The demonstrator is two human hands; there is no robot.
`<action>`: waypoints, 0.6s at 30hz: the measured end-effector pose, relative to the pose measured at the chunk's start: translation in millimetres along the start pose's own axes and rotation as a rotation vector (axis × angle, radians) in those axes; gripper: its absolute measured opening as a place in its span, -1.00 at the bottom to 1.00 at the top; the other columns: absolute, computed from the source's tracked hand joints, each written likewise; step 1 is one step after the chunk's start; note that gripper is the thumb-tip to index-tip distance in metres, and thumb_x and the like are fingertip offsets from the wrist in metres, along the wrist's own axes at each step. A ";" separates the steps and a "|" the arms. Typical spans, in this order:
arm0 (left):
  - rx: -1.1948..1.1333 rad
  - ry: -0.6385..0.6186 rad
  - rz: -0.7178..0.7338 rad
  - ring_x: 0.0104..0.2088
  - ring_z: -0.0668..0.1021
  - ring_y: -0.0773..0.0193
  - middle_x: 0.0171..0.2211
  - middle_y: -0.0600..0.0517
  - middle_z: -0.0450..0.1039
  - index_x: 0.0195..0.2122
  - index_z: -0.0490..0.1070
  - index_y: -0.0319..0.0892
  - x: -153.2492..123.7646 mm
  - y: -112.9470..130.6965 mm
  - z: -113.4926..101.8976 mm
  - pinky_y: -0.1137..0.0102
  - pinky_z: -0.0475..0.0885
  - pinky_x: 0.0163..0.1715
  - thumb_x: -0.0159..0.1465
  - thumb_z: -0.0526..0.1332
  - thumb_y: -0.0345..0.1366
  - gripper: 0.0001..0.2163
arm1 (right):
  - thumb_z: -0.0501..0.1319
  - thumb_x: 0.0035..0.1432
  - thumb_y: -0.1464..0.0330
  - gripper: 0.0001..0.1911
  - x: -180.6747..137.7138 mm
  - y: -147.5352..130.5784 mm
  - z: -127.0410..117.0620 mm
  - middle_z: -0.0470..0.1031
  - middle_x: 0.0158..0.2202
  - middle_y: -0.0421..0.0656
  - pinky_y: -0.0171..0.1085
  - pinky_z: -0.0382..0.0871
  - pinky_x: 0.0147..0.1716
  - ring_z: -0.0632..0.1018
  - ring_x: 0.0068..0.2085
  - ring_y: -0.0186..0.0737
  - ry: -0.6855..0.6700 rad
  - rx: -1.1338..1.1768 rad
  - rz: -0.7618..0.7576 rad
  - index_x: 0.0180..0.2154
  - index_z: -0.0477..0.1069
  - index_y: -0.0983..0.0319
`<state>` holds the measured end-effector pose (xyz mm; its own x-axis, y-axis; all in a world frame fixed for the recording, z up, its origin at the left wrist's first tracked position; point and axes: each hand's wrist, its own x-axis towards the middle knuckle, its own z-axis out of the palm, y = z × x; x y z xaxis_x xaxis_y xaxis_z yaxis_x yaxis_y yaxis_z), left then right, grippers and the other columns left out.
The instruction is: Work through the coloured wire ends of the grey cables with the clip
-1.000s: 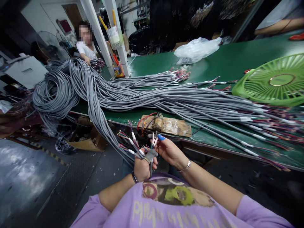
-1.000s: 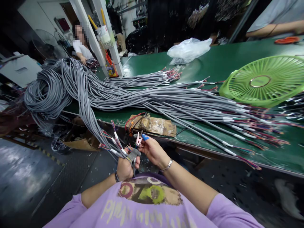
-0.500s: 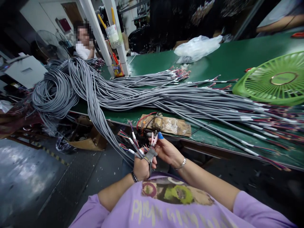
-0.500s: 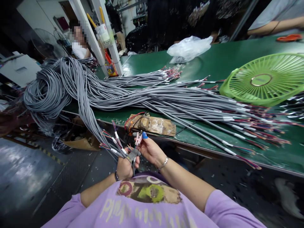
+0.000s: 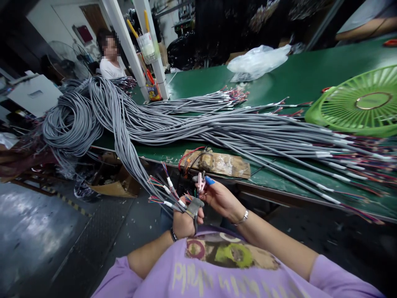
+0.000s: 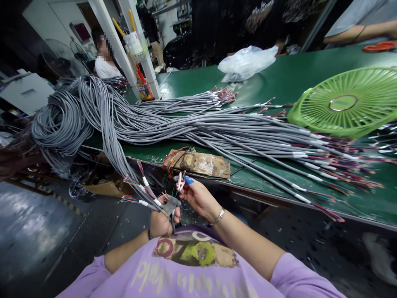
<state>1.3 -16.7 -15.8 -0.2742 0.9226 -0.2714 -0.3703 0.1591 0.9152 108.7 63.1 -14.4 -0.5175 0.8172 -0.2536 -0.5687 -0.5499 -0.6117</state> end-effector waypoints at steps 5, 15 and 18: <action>-0.023 0.022 0.005 -0.79 0.31 0.48 -0.71 0.15 0.36 -0.45 0.34 -0.20 -0.7 5.7 1.1 0.58 0.16 -0.79 -0.01 0.34 -0.01 -0.65 | 0.28 0.01 0.08 -0.65 1.4 4.5 -4.6 0.41 -0.54 -0.22 -0.34 0.23 -0.47 0.35 -0.50 -0.37 0.067 -0.156 -0.145 -0.46 0.44 0.26; 0.072 0.065 0.139 -0.75 0.35 0.47 -0.68 0.12 0.39 -0.48 0.37 -0.20 9.0 3.3 6.6 0.57 0.21 -0.74 0.03 0.32 -0.05 -0.70 | 0.20 0.05 -0.01 -0.57 4.5 3.5 1.9 0.44 -0.52 -0.22 -0.25 0.32 -0.48 0.40 -0.54 -0.31 -0.213 0.044 0.078 -0.25 0.44 0.22; 0.108 0.074 0.167 -0.74 0.36 0.47 -0.69 0.13 0.39 -0.50 0.37 -0.20 9.2 6.7 8.0 0.56 0.23 -0.73 0.03 0.33 -0.07 -0.72 | 0.20 0.06 0.00 -0.57 5.5 4.1 2.0 0.47 -0.51 -0.21 -0.24 0.33 -0.49 0.40 -0.56 -0.31 -0.219 0.068 0.097 -0.25 0.44 0.22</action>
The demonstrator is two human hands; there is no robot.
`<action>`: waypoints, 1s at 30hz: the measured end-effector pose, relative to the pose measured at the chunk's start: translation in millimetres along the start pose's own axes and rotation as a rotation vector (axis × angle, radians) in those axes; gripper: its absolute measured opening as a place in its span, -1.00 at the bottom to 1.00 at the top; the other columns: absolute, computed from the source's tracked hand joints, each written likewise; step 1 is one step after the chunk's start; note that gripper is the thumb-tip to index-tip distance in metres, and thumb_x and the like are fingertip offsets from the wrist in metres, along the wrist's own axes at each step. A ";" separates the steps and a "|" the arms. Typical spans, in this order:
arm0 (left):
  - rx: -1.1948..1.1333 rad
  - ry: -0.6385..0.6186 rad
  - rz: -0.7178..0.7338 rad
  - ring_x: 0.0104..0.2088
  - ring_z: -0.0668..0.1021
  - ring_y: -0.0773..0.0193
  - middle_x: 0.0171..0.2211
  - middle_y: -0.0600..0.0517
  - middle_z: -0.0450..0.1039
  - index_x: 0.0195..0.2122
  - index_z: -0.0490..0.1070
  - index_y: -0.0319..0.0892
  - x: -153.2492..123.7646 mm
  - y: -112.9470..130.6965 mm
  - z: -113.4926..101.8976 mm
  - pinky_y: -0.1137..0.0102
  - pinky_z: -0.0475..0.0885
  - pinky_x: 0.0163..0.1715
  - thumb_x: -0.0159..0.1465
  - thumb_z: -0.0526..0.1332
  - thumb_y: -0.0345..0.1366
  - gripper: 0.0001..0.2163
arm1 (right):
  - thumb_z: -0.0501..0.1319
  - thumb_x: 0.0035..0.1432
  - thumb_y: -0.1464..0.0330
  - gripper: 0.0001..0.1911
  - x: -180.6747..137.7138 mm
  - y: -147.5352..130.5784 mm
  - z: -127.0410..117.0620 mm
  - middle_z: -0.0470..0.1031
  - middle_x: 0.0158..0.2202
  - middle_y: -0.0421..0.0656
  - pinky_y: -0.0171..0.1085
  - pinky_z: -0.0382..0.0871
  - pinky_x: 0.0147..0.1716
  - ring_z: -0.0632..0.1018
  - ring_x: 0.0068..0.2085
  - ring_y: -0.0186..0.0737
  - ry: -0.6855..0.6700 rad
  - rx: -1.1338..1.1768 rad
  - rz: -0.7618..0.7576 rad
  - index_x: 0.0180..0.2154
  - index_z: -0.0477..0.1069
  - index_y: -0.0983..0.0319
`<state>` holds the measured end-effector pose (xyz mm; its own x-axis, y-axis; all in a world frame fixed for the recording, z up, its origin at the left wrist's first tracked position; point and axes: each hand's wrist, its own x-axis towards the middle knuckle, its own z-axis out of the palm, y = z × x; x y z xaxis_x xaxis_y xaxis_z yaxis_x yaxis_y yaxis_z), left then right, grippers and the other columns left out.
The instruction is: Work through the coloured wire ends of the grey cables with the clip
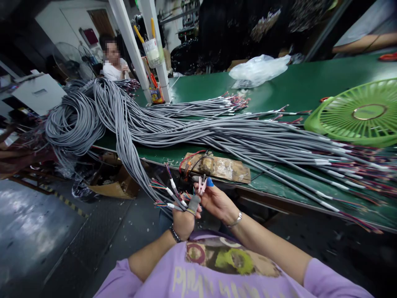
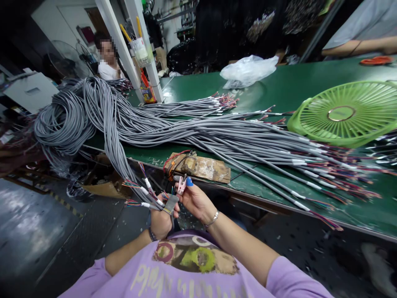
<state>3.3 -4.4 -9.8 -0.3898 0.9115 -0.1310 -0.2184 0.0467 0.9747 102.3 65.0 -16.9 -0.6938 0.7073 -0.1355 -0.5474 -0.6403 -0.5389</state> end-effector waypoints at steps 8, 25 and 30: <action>0.125 -0.020 -0.009 -0.75 0.36 0.44 -0.71 0.10 0.38 -0.57 0.35 -0.20 -3.4 5.8 -1.3 0.53 0.24 -0.73 -0.01 0.32 0.03 -0.63 | 0.28 0.04 0.11 -0.69 2.7 2.4 -3.5 0.52 -0.44 -0.18 -0.24 0.34 -0.43 0.45 -0.48 -0.28 0.143 0.032 -0.089 -0.29 0.46 0.20; 0.013 -0.085 -0.069 -0.77 0.36 0.45 -0.70 0.12 0.39 -0.50 0.34 -0.19 -9.5 -2.2 -17.8 0.55 0.22 -0.77 -0.01 0.32 0.05 -0.62 | 0.22 0.05 0.03 -0.61 -11.6 -7.9 -4.1 0.50 -0.38 -0.15 -0.32 0.36 -0.39 0.46 -0.42 -0.33 0.094 -0.063 0.033 -0.31 0.46 0.23; -0.021 -0.115 -0.074 -0.78 0.34 0.45 -0.71 0.13 0.38 -0.50 0.35 -0.20 -6.4 -3.2 -10.5 0.55 0.21 -0.78 0.01 0.32 0.03 -0.64 | 0.31 0.01 0.16 -0.73 -6.1 -11.2 2.8 0.43 -0.52 -0.24 -0.37 0.32 -0.46 0.40 -0.50 -0.40 0.177 -0.104 -0.071 -0.42 0.44 0.24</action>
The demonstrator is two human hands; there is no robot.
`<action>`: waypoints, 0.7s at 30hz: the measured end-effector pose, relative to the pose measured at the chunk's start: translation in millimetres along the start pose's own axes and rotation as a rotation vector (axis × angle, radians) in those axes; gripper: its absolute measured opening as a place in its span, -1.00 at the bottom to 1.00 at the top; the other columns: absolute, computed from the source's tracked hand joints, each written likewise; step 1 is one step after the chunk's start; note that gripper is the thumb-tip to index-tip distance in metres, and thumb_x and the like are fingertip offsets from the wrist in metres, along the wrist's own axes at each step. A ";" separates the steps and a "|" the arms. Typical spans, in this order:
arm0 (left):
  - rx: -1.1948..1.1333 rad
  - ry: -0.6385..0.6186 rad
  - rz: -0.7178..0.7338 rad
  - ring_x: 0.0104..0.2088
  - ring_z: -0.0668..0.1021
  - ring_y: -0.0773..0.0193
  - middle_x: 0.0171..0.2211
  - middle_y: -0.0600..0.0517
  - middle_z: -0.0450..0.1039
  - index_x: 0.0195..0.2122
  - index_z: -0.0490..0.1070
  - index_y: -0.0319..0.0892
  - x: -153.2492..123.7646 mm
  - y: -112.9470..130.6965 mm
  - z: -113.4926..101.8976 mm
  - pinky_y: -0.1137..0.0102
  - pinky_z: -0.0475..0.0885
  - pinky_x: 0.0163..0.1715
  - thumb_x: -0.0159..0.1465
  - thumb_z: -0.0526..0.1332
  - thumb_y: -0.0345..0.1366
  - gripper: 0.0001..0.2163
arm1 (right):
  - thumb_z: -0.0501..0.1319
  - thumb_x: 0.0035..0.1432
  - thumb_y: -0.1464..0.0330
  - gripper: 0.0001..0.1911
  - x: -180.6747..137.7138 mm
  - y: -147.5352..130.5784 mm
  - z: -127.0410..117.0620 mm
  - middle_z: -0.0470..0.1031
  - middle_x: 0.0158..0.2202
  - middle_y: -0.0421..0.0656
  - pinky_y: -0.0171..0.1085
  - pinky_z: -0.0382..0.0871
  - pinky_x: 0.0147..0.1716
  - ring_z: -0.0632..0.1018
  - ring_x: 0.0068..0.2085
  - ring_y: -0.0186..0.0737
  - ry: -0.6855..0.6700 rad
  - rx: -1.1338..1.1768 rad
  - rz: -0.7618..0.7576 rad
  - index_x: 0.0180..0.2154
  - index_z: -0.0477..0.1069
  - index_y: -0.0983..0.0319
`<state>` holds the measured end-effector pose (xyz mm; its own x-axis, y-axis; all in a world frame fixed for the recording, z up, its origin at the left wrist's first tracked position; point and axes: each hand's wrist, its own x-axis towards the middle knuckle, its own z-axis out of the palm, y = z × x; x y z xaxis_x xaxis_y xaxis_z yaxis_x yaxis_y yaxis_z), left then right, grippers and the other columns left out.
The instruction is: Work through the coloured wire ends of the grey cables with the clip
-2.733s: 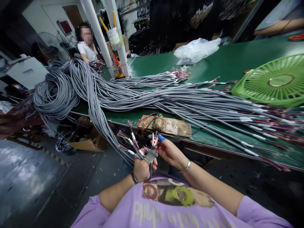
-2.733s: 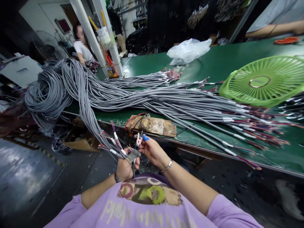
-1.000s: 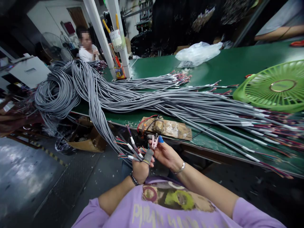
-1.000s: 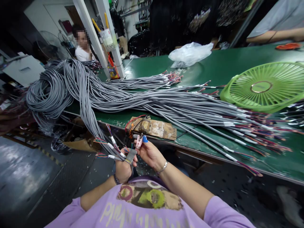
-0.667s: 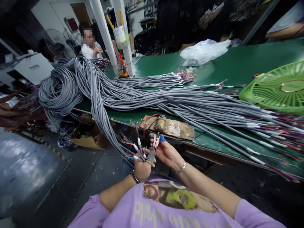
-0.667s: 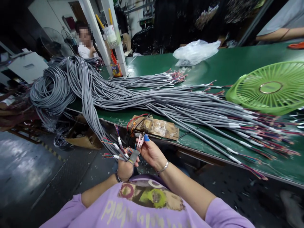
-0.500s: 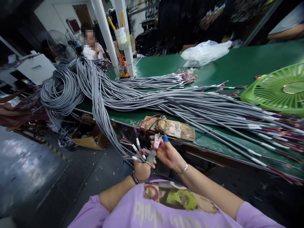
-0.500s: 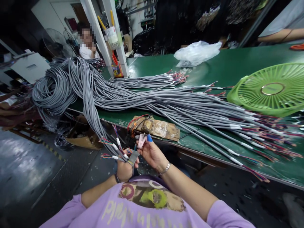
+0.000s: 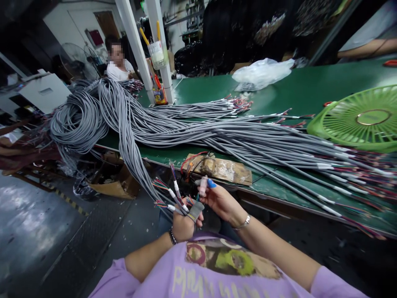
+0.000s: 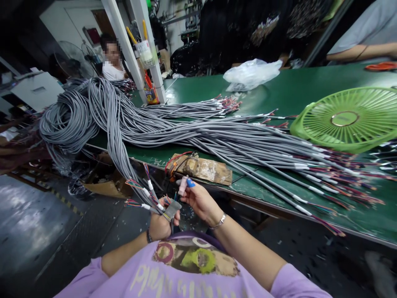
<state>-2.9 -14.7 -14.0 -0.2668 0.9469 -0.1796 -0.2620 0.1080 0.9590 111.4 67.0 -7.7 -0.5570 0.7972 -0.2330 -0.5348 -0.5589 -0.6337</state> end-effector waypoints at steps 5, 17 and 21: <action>0.016 0.013 -0.002 -0.78 0.33 0.47 -0.72 0.13 0.36 -0.52 0.35 -0.20 2.6 -0.5 4.6 0.55 0.20 -0.77 0.04 0.30 0.01 -0.65 | 0.31 0.02 0.16 -0.72 1.0 3.4 0.3 0.45 -0.51 -0.21 -0.33 0.34 -0.44 0.41 -0.50 -0.38 0.041 0.006 -0.035 -0.45 0.45 0.26; 0.052 0.002 -0.004 -0.78 0.32 0.47 -0.72 0.12 0.35 -0.55 0.35 -0.21 5.2 -3.5 6.1 0.56 0.18 -0.77 0.05 0.29 0.03 -0.64 | 0.33 0.00 0.17 -0.75 15.8 10.8 -2.7 0.53 -0.48 -0.20 -0.33 0.35 -0.46 0.46 -0.50 -0.34 0.079 0.202 0.044 -0.40 0.48 0.24; 0.070 0.005 0.000 -0.77 0.33 0.47 -0.72 0.12 0.35 -0.56 0.35 -0.21 5.5 -6.2 5.4 0.56 0.20 -0.76 0.06 0.29 0.00 -0.65 | 0.37 -0.04 0.21 -0.77 17.1 11.6 -0.6 0.53 -0.51 -0.22 -0.35 0.35 -0.48 0.46 -0.51 -0.36 0.140 0.221 0.020 -0.43 0.48 0.24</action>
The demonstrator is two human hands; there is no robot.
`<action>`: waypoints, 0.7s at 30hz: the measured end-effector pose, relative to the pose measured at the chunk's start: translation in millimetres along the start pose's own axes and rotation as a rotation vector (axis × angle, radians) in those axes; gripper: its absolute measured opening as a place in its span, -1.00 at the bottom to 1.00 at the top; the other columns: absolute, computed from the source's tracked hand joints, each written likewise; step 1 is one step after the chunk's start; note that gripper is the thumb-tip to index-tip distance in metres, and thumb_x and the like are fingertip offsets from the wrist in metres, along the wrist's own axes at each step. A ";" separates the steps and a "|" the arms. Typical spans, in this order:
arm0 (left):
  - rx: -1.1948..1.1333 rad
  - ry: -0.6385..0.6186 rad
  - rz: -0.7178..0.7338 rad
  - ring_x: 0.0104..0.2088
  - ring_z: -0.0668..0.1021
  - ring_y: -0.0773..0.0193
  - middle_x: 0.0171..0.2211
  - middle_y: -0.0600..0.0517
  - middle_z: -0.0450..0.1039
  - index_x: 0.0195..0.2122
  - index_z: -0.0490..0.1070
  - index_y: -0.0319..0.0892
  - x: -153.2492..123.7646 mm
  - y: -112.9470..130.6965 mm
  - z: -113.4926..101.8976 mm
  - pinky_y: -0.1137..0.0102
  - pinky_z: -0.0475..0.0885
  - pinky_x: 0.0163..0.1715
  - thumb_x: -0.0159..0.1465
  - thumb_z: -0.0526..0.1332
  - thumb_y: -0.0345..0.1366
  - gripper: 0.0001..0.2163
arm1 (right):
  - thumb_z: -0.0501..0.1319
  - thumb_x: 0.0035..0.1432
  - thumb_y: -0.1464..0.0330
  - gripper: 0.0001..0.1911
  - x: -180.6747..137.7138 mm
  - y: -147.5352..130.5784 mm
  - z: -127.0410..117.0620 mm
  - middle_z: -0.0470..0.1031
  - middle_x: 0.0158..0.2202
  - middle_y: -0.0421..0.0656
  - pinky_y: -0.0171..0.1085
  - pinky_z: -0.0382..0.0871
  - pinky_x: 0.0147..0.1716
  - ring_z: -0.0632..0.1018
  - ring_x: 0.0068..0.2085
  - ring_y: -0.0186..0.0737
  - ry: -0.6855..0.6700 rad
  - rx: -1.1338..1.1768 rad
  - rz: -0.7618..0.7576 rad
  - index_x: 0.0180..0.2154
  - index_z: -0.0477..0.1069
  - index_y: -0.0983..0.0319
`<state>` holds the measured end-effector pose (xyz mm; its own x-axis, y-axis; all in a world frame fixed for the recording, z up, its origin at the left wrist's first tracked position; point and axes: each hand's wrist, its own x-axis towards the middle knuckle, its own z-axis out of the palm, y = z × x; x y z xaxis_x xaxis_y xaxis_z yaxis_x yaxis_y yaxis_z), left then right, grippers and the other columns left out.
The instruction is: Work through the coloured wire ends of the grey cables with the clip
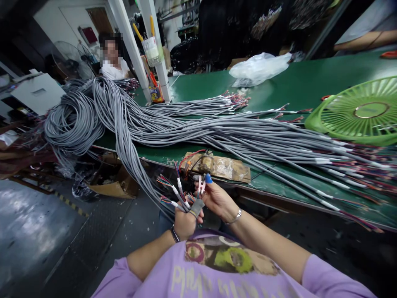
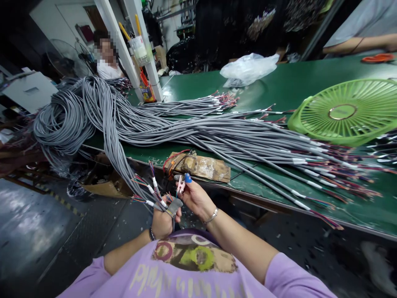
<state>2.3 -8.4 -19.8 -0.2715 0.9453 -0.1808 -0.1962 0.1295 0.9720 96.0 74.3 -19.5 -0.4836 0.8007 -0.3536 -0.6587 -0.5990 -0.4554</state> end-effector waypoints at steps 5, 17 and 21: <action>-0.028 0.014 -0.009 -0.78 0.33 0.47 -0.72 0.12 0.36 -0.54 0.36 -0.21 0.0 -0.6 -0.8 0.55 0.19 -0.77 0.05 0.30 -0.01 -0.66 | 0.34 -0.01 0.16 -0.73 -2.2 1.2 3.1 0.53 -0.50 -0.20 -0.34 0.36 -0.46 0.47 -0.48 -0.34 0.017 0.007 0.021 -0.42 0.48 0.25; -0.163 0.023 -0.068 -0.80 0.32 0.47 -0.72 0.14 0.37 -0.47 0.34 -0.21 -7.0 -4.4 -15.8 0.57 0.18 -0.80 -0.01 0.34 0.00 -0.64 | 0.18 0.09 0.02 -0.63 -13.2 0.4 -14.8 0.49 -0.41 -0.20 -0.36 0.36 -0.43 0.46 -0.46 -0.36 -0.160 -0.006 0.133 -0.30 0.40 0.20; -0.195 0.029 -0.121 -0.79 0.30 0.47 -0.74 0.14 0.34 -0.49 0.34 -0.22 -3.4 -0.2 -13.5 0.56 0.15 -0.78 0.00 0.34 -0.03 -0.66 | 0.24 0.05 0.06 -0.69 -17.9 0.2 -25.6 0.49 -0.42 -0.22 -0.37 0.35 -0.43 0.47 -0.44 -0.36 -0.168 -0.046 0.139 -0.39 0.38 0.18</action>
<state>-9.5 -15.7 -21.4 -0.2610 0.9172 -0.3010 -0.4065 0.1783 0.8961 119.3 59.5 -34.1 -0.6596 0.6989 -0.2764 -0.5539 -0.7006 -0.4498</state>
